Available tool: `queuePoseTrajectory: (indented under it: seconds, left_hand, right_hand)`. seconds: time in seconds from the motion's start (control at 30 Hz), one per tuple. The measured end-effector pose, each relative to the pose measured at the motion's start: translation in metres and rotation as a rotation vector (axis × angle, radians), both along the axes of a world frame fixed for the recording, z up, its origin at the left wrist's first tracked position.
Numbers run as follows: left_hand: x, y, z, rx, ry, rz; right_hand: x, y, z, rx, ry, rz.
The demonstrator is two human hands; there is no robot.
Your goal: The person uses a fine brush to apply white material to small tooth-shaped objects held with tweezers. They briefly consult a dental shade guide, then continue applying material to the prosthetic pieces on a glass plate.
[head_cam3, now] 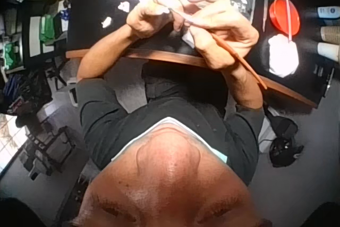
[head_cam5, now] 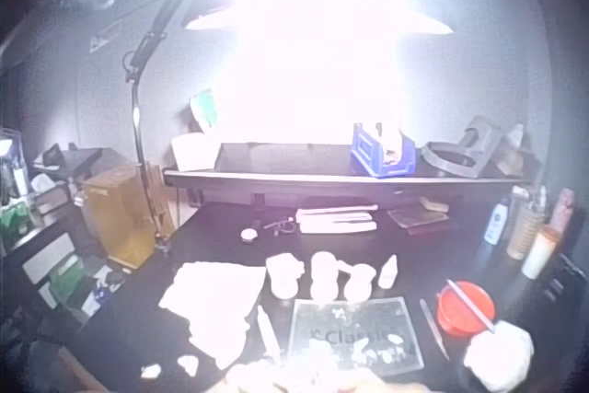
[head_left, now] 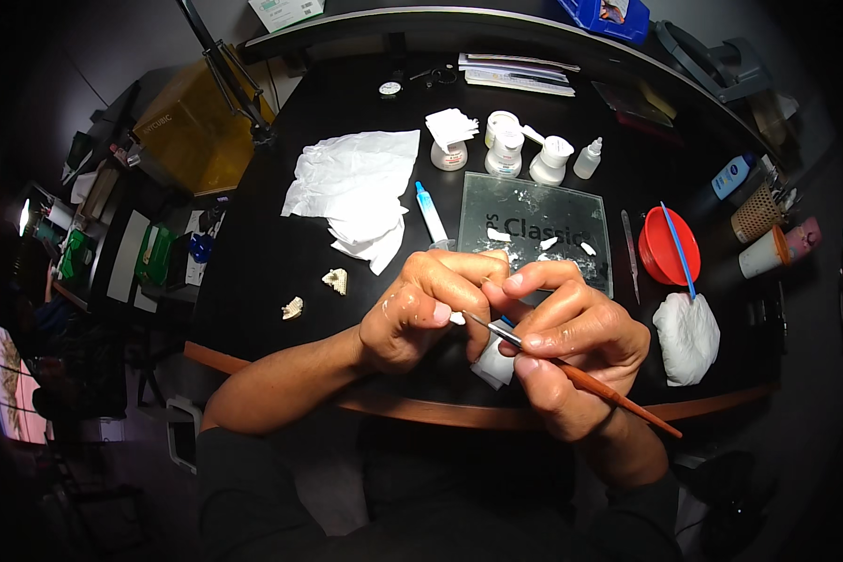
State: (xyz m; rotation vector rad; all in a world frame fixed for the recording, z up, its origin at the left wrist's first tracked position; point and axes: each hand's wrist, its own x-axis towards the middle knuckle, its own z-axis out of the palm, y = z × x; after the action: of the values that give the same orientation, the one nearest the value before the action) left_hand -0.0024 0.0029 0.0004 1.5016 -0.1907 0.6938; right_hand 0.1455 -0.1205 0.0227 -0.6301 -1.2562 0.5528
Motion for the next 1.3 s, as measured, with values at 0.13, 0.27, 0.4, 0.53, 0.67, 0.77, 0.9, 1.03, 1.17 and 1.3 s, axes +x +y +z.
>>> queuePoseTrajectory:
  seconds: [0.13,0.27,0.4,0.53,0.67,0.77,0.9,1.03,1.17,1.3]
  left_hand:
    - [-0.0005,0.0013,0.0004,0.021,0.004,0.009]
    - [-0.0001,-0.0017,0.0004,-0.008,0.007,0.016]
    - [-0.0005,-0.0012,0.0018,0.021,0.009,0.023]
    - [0.001,-0.0025,0.0012,-0.009,-0.011,0.029]
    - [0.0002,-0.0046,0.0042,-0.021,0.001,0.041]
    - [0.002,-0.0067,0.0023,-0.041,-0.028,0.04]
    - [0.0025,-0.0051,0.0012,-0.034,-0.036,0.043]
    - [-0.0014,-0.0023,0.0005,0.019,-0.022,0.046]
    - [0.001,-0.001,0.0002,0.027,-0.037,0.037]
    - [0.0019,-0.0007,-0.0002,0.031,-0.047,0.035]
  right_hand:
    - [0.0012,0.0002,-0.0007,0.014,-0.026,0.015]
    - [0.0013,-0.0007,-0.0007,0.004,-0.031,0.015]
    - [0.0015,-0.0008,-0.0009,0.004,-0.047,0.02]
    - [0.0018,0.0005,-0.0021,0.011,-0.048,0.024]
    - [0.0021,-0.0012,0.0024,0.063,-0.119,-0.017]
    - [0.0018,-0.002,0.0006,0.148,-0.221,-0.07]
    - [-0.0019,-0.0019,-0.0002,0.191,-0.253,-0.113]
    - [-0.0037,-0.0025,0.0001,0.183,-0.274,-0.116]
    - [-0.0033,-0.0018,0.0008,0.187,-0.284,-0.121]
    - [-0.0021,-0.0026,0.0025,0.181,-0.287,-0.117]
